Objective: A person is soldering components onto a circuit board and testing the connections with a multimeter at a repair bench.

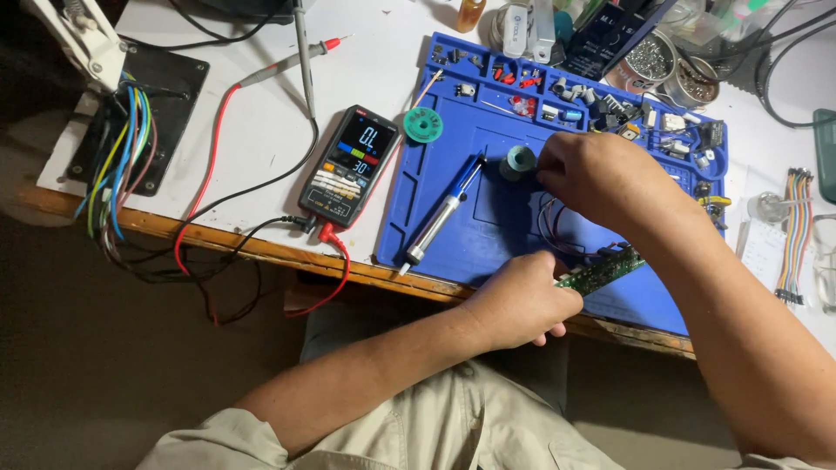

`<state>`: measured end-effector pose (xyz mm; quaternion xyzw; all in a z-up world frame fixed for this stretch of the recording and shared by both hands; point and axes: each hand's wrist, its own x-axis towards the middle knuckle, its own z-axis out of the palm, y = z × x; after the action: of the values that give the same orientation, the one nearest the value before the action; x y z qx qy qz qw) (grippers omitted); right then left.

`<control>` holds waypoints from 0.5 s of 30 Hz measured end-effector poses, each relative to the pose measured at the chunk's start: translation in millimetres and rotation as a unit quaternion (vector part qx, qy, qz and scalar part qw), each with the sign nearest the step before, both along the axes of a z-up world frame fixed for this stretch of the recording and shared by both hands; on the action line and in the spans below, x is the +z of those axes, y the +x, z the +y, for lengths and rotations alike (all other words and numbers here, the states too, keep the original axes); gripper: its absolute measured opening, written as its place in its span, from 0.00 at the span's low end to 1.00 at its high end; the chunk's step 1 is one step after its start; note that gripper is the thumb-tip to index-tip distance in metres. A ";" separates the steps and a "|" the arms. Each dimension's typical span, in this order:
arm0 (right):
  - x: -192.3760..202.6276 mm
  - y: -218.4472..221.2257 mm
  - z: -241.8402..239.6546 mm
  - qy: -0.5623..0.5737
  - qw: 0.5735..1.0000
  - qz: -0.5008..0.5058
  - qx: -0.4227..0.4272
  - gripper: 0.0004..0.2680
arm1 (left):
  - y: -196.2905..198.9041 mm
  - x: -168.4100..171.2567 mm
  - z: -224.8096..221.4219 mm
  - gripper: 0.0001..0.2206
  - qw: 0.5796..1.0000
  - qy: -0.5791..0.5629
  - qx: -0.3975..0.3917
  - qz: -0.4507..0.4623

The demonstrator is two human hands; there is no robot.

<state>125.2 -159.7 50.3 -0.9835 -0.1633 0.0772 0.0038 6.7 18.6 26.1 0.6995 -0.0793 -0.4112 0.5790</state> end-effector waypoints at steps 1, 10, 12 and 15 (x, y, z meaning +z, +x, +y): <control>-7.7 -3.2 -5.7 0.000 1.000 0.001 0.001 0.09 | 0.3 -1.7 -1.2 0.28 1.000 0.000 0.001 0.001; 6.6 -3.5 -15.3 -0.096 0.926 -0.234 0.281 0.11 | -1.9 21.2 -0.2 0.18 0.999 0.011 0.025 0.036; 15.7 2.6 -10.3 -0.180 0.902 -0.208 0.332 0.11 | -3.4 15.8 -1.0 0.20 0.999 -0.007 0.027 0.029; 26.4 12.7 -8.4 -0.164 0.911 -0.162 0.343 0.15 | -3.5 20.0 0.9 0.15 0.999 0.005 0.026 0.031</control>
<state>137.9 -168.1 76.7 -0.8529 -0.4739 -0.0613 -0.2104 3.2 19.5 46.1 0.6914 -0.0409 -0.4181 0.5878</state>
